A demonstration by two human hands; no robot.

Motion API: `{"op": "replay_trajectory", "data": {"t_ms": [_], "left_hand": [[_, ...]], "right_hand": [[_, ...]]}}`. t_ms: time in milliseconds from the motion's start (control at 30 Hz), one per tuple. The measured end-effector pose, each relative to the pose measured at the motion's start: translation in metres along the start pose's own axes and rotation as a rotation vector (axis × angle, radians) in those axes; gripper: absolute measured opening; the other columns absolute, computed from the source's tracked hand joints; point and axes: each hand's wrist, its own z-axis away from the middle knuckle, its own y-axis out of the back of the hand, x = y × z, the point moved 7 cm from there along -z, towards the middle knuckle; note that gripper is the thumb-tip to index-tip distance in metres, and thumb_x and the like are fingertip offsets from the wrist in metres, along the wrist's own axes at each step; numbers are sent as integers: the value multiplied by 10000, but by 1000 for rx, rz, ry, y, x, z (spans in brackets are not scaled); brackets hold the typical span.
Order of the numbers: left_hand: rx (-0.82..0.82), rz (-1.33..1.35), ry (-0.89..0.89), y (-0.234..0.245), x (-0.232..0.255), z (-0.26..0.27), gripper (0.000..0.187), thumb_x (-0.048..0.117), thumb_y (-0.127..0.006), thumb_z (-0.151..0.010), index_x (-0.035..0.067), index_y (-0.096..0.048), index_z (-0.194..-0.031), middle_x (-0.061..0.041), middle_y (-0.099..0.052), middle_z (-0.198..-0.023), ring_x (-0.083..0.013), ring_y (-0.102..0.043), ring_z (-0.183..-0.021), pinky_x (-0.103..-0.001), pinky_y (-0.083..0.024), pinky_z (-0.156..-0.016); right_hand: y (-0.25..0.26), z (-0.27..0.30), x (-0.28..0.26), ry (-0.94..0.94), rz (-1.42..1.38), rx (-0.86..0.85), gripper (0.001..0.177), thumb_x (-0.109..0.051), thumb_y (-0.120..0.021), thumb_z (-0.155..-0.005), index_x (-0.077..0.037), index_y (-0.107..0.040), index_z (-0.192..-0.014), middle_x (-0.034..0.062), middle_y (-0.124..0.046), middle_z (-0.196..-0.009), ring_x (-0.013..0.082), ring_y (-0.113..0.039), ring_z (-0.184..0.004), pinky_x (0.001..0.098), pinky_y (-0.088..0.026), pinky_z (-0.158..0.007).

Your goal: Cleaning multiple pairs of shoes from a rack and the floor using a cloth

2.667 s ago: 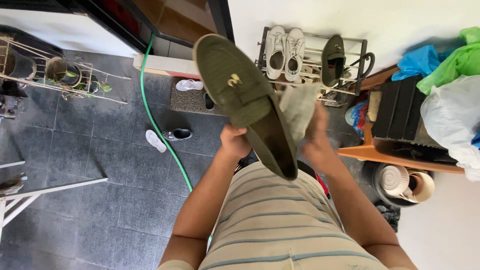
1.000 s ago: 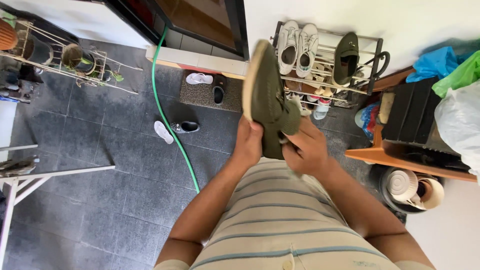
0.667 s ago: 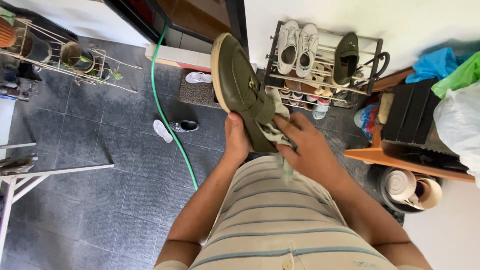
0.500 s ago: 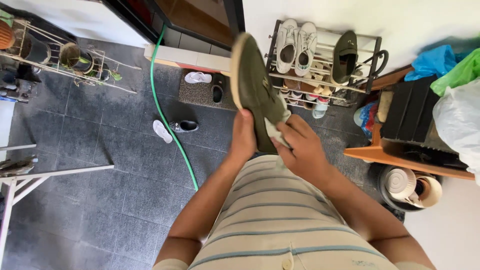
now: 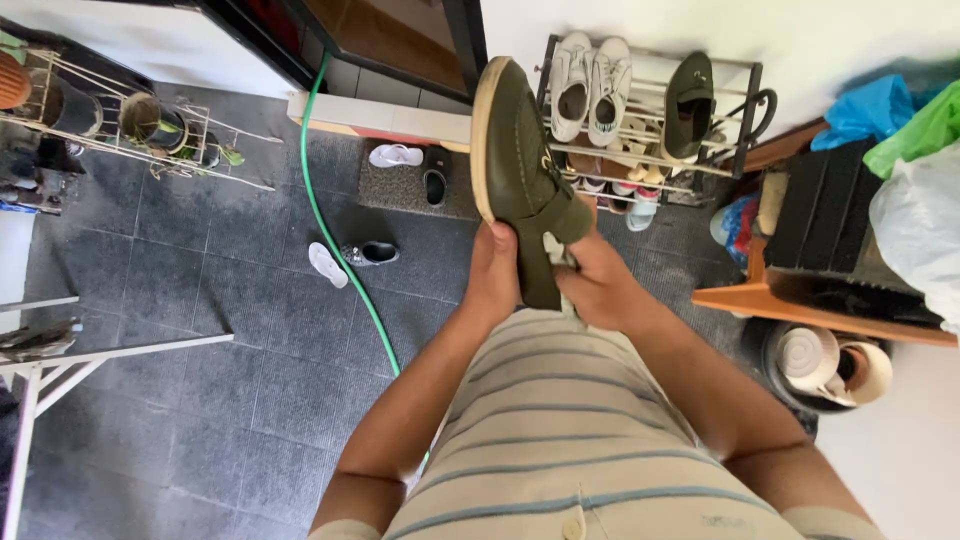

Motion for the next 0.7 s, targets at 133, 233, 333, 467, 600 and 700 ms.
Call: {"op": "replay_trajectory", "data": {"t_ms": [133,233,333,467,600,700], "left_hand": [[32,-20,28,1,-10,3,650,444,-266,-1107,-116,-576,-1219,-322,-593,-1188,-347,-536,-1141,-545,-381,-1109],[51,20,-224,5,-48,14,596,360,-232,-1110,-71,-606,-1279,-235,-645,-1100,-308,-616,-1026,-514,-505,-976],[123,-27,-314,19,-87,11,500,300,-366,-1120,-93,-488,-1405,-224,-588,-1222,-258,-539,-1101,-510,-420,-1103],[62,-116,-541,35,6,-4,779,590,-331,-1047,-50,-440,-1479,-283,-550,-1363,-377,-542,-1256,-561,-436,-1098],[-172,-190,-640,18,52,-12,856,665,-428,-1016,1,-399,-1556,-237,-520,-1498,-439,-568,-1323,-547,-453,-1133],[-206,-174,-584,17,55,-10,815,642,-376,-1046,8,-396,-1558,-248,-526,-1488,-450,-564,-1320,-560,-451,-1131]], "right_hand": [[1,14,26,83,399,-114,781,-80,-636,-791,0,-433,-1541,287,-344,-1396,480,-300,-1379,557,-259,-1185],[7,18,0,134,544,-25,528,-9,-550,-913,76,-549,-1435,294,-543,-1160,487,-532,-1142,593,-398,-1032],[8,15,-3,354,779,74,332,-68,-678,-811,-39,-710,-1140,100,-599,-974,360,-501,-1008,462,-432,-934],[-6,20,-1,436,797,-57,47,-104,-682,-801,-72,-653,-782,65,-602,-764,306,-565,-827,437,-455,-781],[-14,22,23,448,704,-210,226,-142,-741,-764,24,-602,-700,207,-568,-673,459,-556,-696,541,-455,-637],[-1,11,2,225,212,-304,47,-43,-627,-799,-16,-655,-774,142,-597,-737,423,-620,-747,446,-479,-658]]}}
